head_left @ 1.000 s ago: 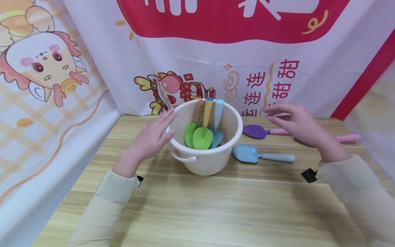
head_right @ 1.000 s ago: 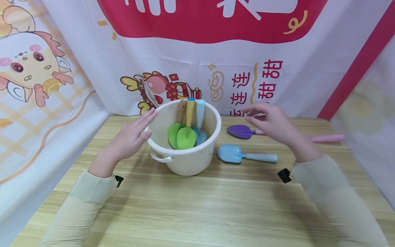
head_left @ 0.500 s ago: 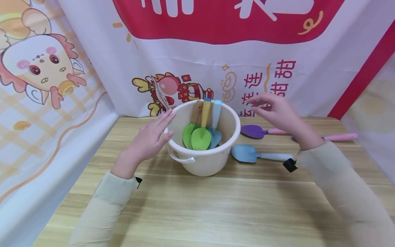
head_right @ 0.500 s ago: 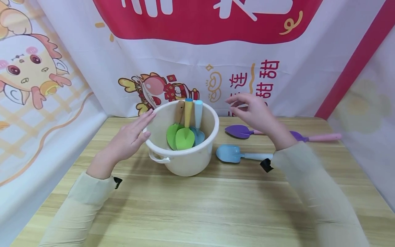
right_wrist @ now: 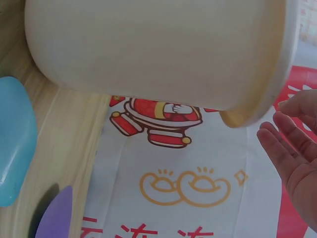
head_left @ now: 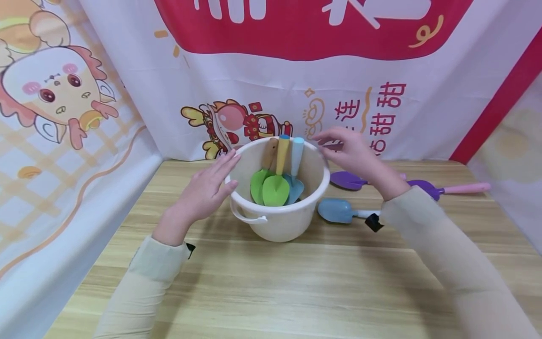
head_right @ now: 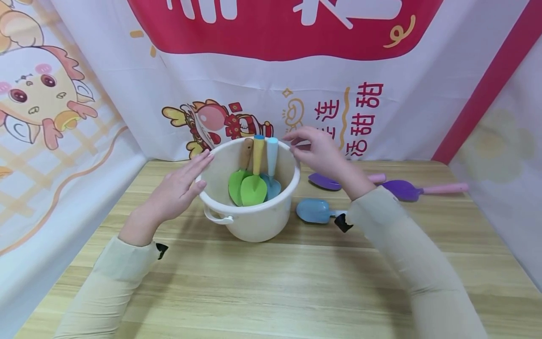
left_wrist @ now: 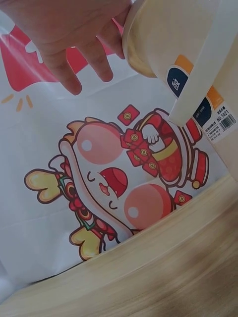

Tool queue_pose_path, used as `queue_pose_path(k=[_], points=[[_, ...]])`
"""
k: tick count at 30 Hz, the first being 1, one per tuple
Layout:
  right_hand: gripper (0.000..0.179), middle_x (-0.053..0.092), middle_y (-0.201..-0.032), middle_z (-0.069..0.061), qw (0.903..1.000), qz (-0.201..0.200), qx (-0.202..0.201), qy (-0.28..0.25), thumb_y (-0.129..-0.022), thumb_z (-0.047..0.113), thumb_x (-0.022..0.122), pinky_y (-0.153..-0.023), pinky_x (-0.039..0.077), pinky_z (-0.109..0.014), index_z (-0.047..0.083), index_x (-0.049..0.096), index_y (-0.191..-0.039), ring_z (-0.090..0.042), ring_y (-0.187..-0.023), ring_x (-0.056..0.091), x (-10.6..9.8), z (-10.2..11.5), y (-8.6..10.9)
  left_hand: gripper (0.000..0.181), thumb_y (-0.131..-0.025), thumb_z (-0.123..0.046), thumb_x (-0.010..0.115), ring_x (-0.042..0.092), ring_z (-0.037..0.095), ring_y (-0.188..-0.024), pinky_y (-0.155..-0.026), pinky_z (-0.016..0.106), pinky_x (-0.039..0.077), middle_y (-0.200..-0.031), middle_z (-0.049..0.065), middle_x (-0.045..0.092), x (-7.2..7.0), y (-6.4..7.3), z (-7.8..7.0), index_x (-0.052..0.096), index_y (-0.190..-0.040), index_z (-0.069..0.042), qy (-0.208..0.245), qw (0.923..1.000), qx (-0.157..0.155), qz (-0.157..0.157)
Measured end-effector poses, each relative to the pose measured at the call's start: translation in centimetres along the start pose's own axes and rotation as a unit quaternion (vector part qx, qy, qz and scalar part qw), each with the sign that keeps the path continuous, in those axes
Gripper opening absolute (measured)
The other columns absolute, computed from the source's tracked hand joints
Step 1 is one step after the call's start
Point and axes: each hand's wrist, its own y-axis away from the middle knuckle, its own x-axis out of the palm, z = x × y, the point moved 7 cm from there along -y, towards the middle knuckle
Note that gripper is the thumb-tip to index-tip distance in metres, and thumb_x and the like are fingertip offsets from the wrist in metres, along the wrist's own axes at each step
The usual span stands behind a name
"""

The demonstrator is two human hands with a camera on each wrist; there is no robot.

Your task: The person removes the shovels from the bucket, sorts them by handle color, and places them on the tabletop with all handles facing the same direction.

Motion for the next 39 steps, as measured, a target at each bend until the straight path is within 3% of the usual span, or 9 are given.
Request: queue_pose_path(k=[15, 24, 34, 39], points=[[0.032, 0.066, -0.131, -0.014, 0.9987, 0.040, 0.030, 0.011, -0.096, -0.002, 0.069, -0.098, 0.055, -0.038, 0.000, 0.068, -0.128, -0.029, -0.125, 0.061, 2.0, 0.1, -2.9, 0.063, -0.109, -0.036, 0.045, 0.016, 0.033, -0.155, -0.114, 0.072, 0.022, -0.171, 0.002, 0.012, 0.0, 0.0, 0.0, 0.023, -0.165, -0.016, -0.001, 1.0000, 0.000, 0.002], [0.035, 0.063, -0.135, -0.016, 0.9975, 0.049, 0.051, -0.008, -0.095, -0.006, 0.068, -0.100, 0.054, -0.039, -0.001, 0.066, -0.130, -0.033, -0.125, 0.061, 3.0, -0.5, -3.7, 0.063, -0.110, -0.042, 0.039, 0.016, 0.032, -0.155, -0.114, 0.071, 0.022, -0.171, 0.002, 0.012, -0.1, 0.0, -0.1, 0.023, -0.165, -0.016, 0.000, 1.0000, 0.001, 0.002], [0.031, 0.065, -0.133, -0.016, 0.9974, 0.053, 0.048, 0.009, -0.095, -0.006, 0.068, -0.099, 0.055, -0.039, -0.001, 0.069, -0.126, -0.031, -0.123, 0.062, 3.5, -0.2, -4.2, 0.064, -0.110, -0.045, 0.036, 0.015, 0.032, -0.155, -0.114, 0.072, 0.021, -0.171, 0.003, 0.012, -0.2, 0.1, 0.0, 0.021, -0.165, -0.017, -0.001, 1.0000, -0.005, 0.005], [0.029, 0.061, -0.140, -0.015, 0.9970, 0.053, 0.052, 0.023, -0.095, -0.005, 0.068, -0.099, 0.054, -0.042, -0.001, 0.071, -0.123, -0.031, -0.122, 0.062, 3.5, -0.1, -4.3, 0.066, -0.110, -0.051, 0.031, 0.014, 0.032, -0.156, -0.115, 0.072, 0.021, -0.171, 0.000, 0.010, -0.2, 0.1, -0.1, 0.020, -0.166, -0.018, -0.003, 0.9999, -0.006, 0.009]])
